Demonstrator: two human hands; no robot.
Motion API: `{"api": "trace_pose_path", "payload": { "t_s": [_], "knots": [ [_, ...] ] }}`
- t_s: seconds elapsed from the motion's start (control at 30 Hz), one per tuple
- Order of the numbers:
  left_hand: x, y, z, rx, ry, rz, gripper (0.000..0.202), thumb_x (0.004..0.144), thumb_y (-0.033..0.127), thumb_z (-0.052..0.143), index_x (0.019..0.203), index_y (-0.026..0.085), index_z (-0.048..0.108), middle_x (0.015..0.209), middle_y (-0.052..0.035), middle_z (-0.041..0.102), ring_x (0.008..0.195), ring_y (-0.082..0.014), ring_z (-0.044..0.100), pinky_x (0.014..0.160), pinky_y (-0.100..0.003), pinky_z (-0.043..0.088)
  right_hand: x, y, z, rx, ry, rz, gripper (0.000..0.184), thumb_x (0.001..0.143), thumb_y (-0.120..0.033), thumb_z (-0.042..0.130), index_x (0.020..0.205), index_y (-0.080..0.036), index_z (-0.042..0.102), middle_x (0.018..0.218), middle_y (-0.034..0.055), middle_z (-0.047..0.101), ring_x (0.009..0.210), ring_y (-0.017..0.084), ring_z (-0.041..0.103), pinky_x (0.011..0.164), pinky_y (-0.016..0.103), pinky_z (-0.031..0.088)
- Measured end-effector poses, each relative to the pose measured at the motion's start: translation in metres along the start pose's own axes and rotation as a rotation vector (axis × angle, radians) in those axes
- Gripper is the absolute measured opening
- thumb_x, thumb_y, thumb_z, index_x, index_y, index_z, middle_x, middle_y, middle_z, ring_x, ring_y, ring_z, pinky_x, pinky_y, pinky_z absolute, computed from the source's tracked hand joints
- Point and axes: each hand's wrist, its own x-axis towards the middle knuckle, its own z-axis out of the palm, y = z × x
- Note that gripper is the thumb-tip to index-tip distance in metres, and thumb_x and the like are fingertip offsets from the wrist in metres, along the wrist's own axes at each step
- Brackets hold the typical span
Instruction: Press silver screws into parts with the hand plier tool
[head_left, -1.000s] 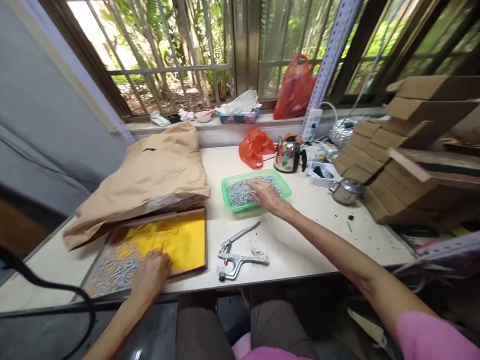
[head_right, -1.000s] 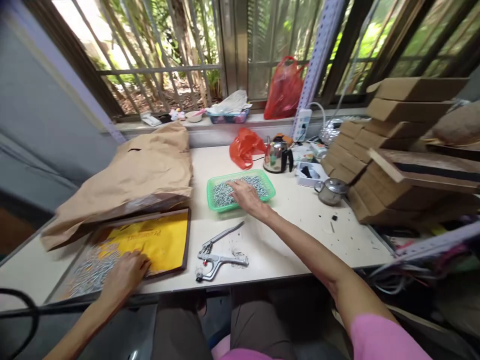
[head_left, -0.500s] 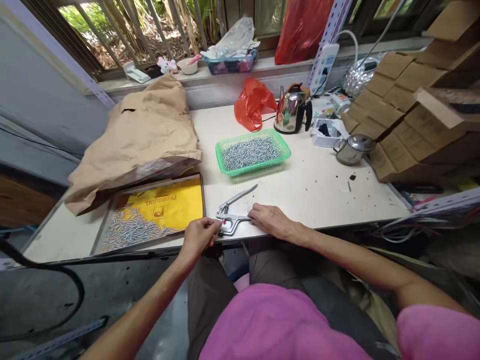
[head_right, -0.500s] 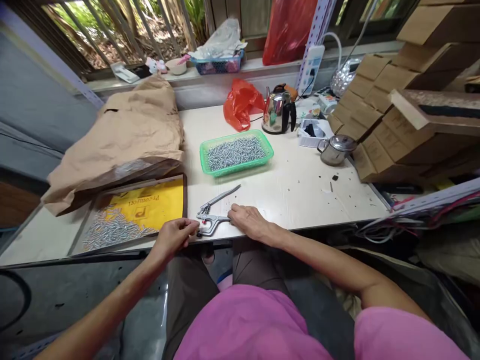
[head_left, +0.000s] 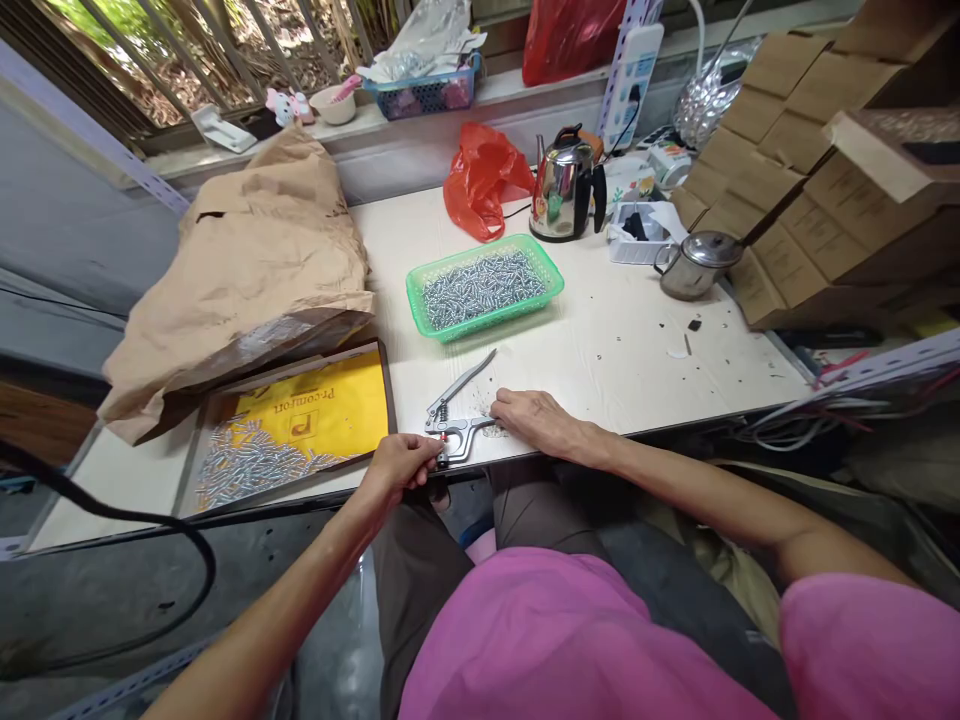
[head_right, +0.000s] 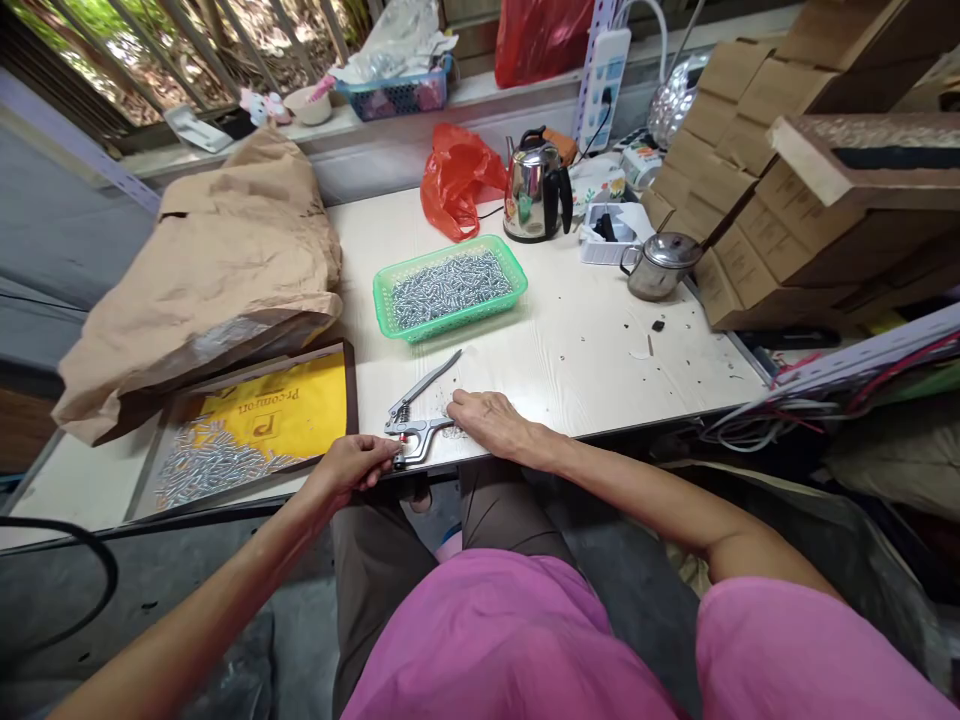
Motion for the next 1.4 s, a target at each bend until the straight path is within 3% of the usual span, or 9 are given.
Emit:
{"api": "trace_pose_path", "payload": {
  "t_s": [0.27, 0.53, 0.73, 0.83, 1.03, 1.17, 1.23, 1.3, 1.4],
  "knots": [
    [-0.001, 0.008, -0.004, 0.104, -0.058, -0.029, 0.039, 0.061, 0.049, 0.073, 0.052, 0.016, 0.054, 0.034, 0.0045, 0.045, 0.031, -0.0052, 0.035, 0.036, -0.019, 0.02, -0.001, -0.003, -0.006, -0.012, -0.023, -0.008, 0.019, 0.097, -0.018, 0.042, 0.095, -0.016, 0.061, 0.097, 0.0061, 0.06, 0.077, 0.014, 0.053, 0.057, 0.027, 0.026],
    [-0.004, 0.01, -0.002, 0.068, -0.044, -0.048, 0.036, 0.063, 0.046, 0.075, 0.057, 0.015, 0.057, 0.036, 0.0045, 0.047, 0.031, -0.0048, 0.037, 0.037, -0.018, 0.024, -0.004, -0.005, -0.008, -0.015, -0.027, -0.017, 0.02, 0.097, -0.015, 0.041, 0.096, -0.015, 0.06, 0.097, 0.0065, 0.06, 0.077, 0.014, 0.052, 0.058, 0.027, 0.027],
    [-0.002, 0.0, 0.003, -0.126, -0.041, -0.123, 0.042, 0.056, 0.049, 0.078, 0.056, 0.015, 0.053, 0.036, 0.0055, 0.045, 0.031, -0.0033, 0.034, 0.036, -0.017, 0.021, -0.005, -0.006, -0.008, -0.015, -0.02, -0.012, 0.019, 0.096, -0.013, 0.042, 0.096, -0.015, 0.061, 0.096, 0.0078, 0.06, 0.079, 0.015, 0.053, 0.062, 0.027, 0.031],
    [-0.003, -0.001, 0.005, -0.096, -0.004, -0.12, 0.041, 0.057, 0.049, 0.077, 0.056, 0.016, 0.053, 0.035, 0.0057, 0.045, 0.03, -0.0033, 0.034, 0.035, -0.017, 0.02, -0.004, -0.006, -0.007, -0.019, -0.023, -0.011, 0.019, 0.095, -0.012, 0.042, 0.096, -0.015, 0.06, 0.096, 0.0078, 0.06, 0.08, 0.015, 0.053, 0.061, 0.027, 0.032],
    [-0.004, 0.003, 0.002, -0.026, -0.066, -0.101, 0.037, 0.06, 0.046, 0.076, 0.06, 0.014, 0.056, 0.041, 0.0043, 0.051, 0.033, -0.0043, 0.04, 0.035, -0.017, 0.025, -0.005, -0.007, -0.004, -0.027, -0.021, 0.003, 0.02, 0.095, -0.013, 0.041, 0.099, -0.016, 0.061, 0.098, 0.0079, 0.06, 0.081, 0.016, 0.054, 0.062, 0.026, 0.033],
    [-0.003, 0.004, 0.001, -0.025, -0.071, -0.111, 0.037, 0.059, 0.046, 0.076, 0.065, 0.013, 0.059, 0.043, 0.0043, 0.052, 0.033, -0.0044, 0.041, 0.036, -0.017, 0.027, -0.001, 0.001, -0.01, 0.023, -0.017, -0.01, 0.018, 0.094, -0.027, 0.049, 0.1, -0.016, 0.062, 0.105, 0.0096, 0.06, 0.089, 0.018, 0.055, 0.07, 0.027, 0.039],
    [-0.003, 0.004, 0.001, -0.026, -0.069, -0.107, 0.038, 0.059, 0.047, 0.077, 0.065, 0.013, 0.059, 0.043, 0.0044, 0.052, 0.033, -0.0045, 0.041, 0.036, -0.016, 0.027, 0.006, 0.01, -0.015, 0.025, 0.027, -0.034, 0.034, 0.087, -0.043, 0.06, 0.107, -0.016, 0.062, 0.12, 0.0136, 0.056, 0.106, 0.025, 0.052, 0.082, 0.033, 0.041],
    [-0.003, 0.003, 0.001, -0.028, -0.075, -0.099, 0.038, 0.059, 0.047, 0.077, 0.063, 0.014, 0.059, 0.043, 0.0043, 0.052, 0.033, -0.0043, 0.041, 0.036, -0.016, 0.026, 0.018, 0.02, -0.018, 0.008, 0.058, -0.048, 0.065, 0.073, -0.054, 0.071, 0.123, -0.015, 0.055, 0.137, 0.0187, 0.044, 0.123, 0.033, 0.041, 0.094, 0.043, 0.038],
    [-0.004, 0.003, 0.0, -0.029, -0.09, -0.091, 0.039, 0.059, 0.048, 0.076, 0.058, 0.014, 0.056, 0.041, 0.0043, 0.051, 0.033, -0.0043, 0.041, 0.035, -0.016, 0.026, 0.038, 0.031, -0.019, -0.008, -0.001, -0.085, 0.096, 0.059, -0.061, 0.078, 0.135, -0.013, 0.044, 0.143, 0.0218, 0.037, 0.131, 0.039, 0.031, 0.101, 0.051, 0.031]
  ]
}}
